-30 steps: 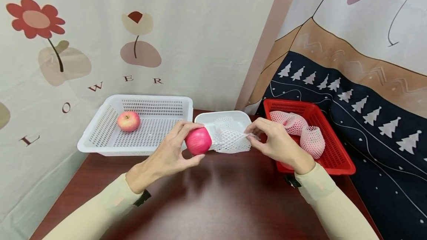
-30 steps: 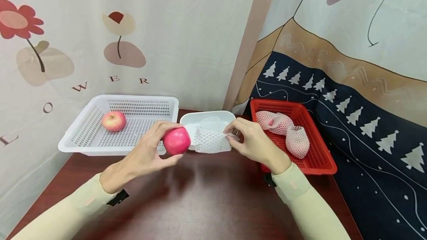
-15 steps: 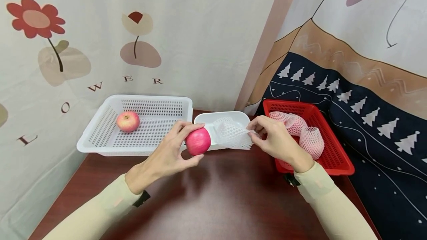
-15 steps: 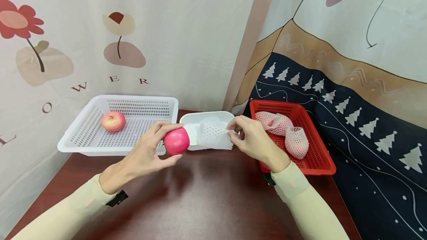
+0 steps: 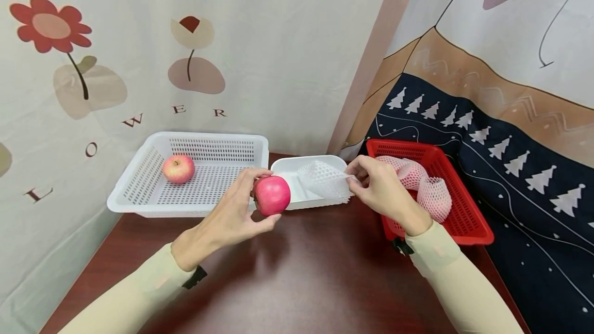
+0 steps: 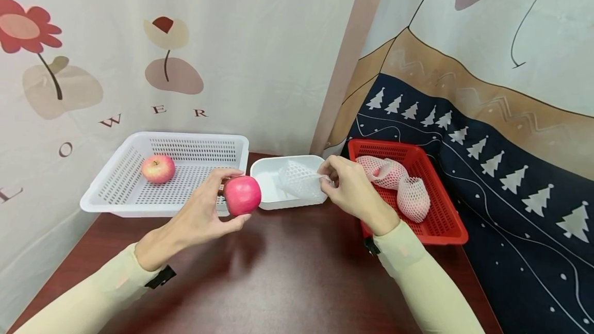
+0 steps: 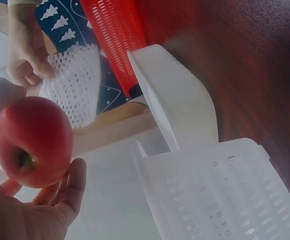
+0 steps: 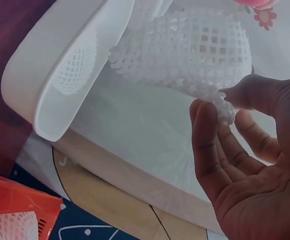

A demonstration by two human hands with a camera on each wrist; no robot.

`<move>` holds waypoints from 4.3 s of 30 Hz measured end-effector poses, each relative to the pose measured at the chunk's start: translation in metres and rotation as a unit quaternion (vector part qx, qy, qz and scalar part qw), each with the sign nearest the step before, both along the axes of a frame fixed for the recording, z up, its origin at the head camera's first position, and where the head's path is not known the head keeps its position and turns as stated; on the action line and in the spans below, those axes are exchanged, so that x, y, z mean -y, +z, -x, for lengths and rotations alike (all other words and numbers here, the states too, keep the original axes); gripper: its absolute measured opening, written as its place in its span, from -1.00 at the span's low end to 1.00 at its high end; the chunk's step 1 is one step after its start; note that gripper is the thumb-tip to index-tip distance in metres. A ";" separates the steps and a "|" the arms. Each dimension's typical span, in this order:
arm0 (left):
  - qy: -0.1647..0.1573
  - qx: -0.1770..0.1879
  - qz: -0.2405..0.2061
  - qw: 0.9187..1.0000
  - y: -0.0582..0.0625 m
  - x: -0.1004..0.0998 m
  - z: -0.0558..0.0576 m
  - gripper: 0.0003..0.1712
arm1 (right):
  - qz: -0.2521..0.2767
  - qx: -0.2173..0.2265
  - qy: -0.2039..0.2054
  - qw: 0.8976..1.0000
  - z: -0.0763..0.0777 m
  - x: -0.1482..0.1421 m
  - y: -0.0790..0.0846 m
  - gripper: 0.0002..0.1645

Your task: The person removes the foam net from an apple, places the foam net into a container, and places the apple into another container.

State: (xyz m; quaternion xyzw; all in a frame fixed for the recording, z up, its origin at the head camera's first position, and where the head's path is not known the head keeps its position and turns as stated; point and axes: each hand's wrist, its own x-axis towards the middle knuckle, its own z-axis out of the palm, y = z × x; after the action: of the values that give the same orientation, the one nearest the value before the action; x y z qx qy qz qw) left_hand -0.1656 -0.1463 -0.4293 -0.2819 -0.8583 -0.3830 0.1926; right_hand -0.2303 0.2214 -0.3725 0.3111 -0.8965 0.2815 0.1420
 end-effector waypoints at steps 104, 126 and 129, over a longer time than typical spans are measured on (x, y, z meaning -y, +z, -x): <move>0.005 0.018 0.037 0.999 -0.001 -0.001 0.000 -0.02 | -0.088 0.197 -0.107 0.971 0.067 0.081 -0.068 -0.59; 0.010 0.026 0.045 0.999 -0.001 -0.003 -0.002 -0.02 | -0.074 0.190 -0.087 0.975 0.045 0.086 -0.050 -0.61; 0.010 0.026 0.045 0.999 -0.001 -0.004 -0.002 -0.03 | -0.070 0.190 -0.082 0.976 0.044 0.085 -0.048 -0.62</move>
State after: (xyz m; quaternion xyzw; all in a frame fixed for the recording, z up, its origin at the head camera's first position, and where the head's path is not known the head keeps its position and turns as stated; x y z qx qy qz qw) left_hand -0.1637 -0.1426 -0.4304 -0.2715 -0.8821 -0.3496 0.1610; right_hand -0.2744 0.1364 -0.4208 0.1870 -0.9471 0.2591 -0.0308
